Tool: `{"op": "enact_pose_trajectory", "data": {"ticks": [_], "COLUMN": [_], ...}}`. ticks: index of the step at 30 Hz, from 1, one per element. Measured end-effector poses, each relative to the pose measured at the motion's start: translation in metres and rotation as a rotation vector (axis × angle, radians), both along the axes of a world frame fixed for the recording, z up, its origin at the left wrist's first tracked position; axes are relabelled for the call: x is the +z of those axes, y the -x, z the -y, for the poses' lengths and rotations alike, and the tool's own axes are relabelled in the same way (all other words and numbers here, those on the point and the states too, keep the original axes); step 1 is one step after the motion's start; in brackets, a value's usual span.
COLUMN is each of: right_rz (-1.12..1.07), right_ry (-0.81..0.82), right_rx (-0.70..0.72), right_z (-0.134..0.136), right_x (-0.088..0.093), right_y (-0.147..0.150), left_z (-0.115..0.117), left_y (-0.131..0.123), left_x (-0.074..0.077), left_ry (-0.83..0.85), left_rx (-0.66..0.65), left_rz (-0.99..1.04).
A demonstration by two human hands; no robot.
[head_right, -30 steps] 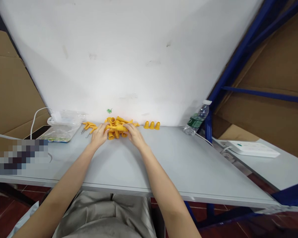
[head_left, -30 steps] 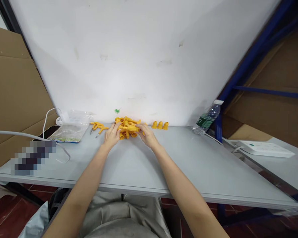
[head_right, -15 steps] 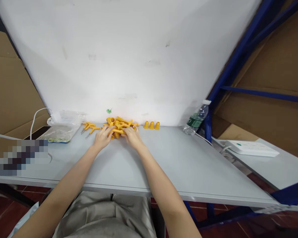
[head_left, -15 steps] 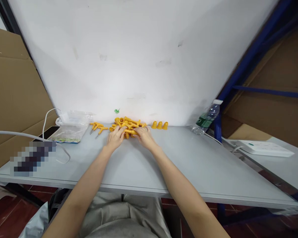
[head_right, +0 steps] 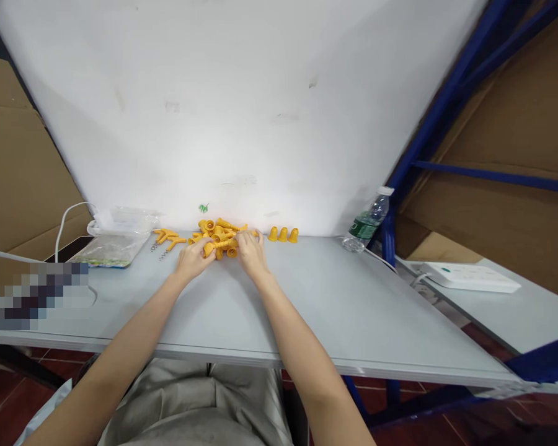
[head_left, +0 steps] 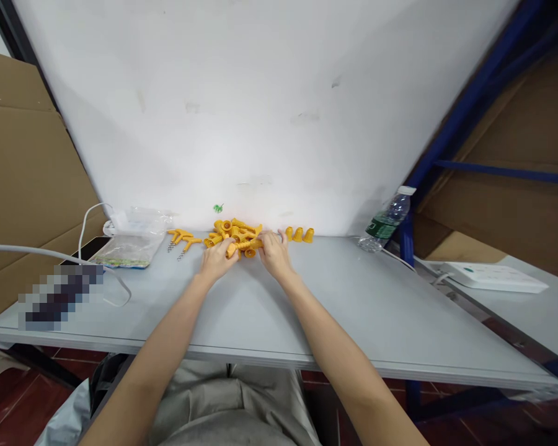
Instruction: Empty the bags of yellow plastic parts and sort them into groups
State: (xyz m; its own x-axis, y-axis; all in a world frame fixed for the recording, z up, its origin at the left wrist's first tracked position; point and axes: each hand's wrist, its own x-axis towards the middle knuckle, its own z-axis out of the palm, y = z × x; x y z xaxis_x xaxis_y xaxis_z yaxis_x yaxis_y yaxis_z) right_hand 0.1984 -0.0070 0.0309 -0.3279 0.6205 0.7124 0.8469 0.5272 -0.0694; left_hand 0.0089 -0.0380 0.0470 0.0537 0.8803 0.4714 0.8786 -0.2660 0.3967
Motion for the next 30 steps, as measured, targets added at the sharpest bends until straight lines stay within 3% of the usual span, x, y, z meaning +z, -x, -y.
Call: {"op": "enact_pose_trajectory", "data": {"ticks": [8, 13, 18, 21, 26, 30], "right_rz": [0.078, 0.087, -0.064, -0.238, -0.529, -0.708], "right_ry": [0.064, 0.067, -0.012, -0.02, 0.107, 0.251], "right_rx": [0.127, 0.077, -0.073, -0.245, -0.582, -0.703], "right_z": [-0.001, -0.001, -0.007, -0.014, -0.025, -0.03], "right_x": [-0.002, -0.003, -0.002, -0.006, -0.022, -0.036], "right_y": [-0.006, -0.004, -0.019, -0.038, -0.081, -0.104], "left_z": [-0.003, -0.006, -0.01, -0.013, -0.021, -0.029], "left_y": [0.004, 0.006, 0.01, 0.015, 0.023, 0.029], "left_x": [-0.004, -0.006, -0.007, -0.009, -0.012, -0.017], "left_ry": [-0.021, -0.005, -0.028, -0.05, -0.078, -0.091], "left_rx": [0.015, 0.012, 0.036, 0.078, 0.14, 0.14], "left_rz": [-0.022, -0.015, 0.027, 0.084, 0.276, 0.467]}}
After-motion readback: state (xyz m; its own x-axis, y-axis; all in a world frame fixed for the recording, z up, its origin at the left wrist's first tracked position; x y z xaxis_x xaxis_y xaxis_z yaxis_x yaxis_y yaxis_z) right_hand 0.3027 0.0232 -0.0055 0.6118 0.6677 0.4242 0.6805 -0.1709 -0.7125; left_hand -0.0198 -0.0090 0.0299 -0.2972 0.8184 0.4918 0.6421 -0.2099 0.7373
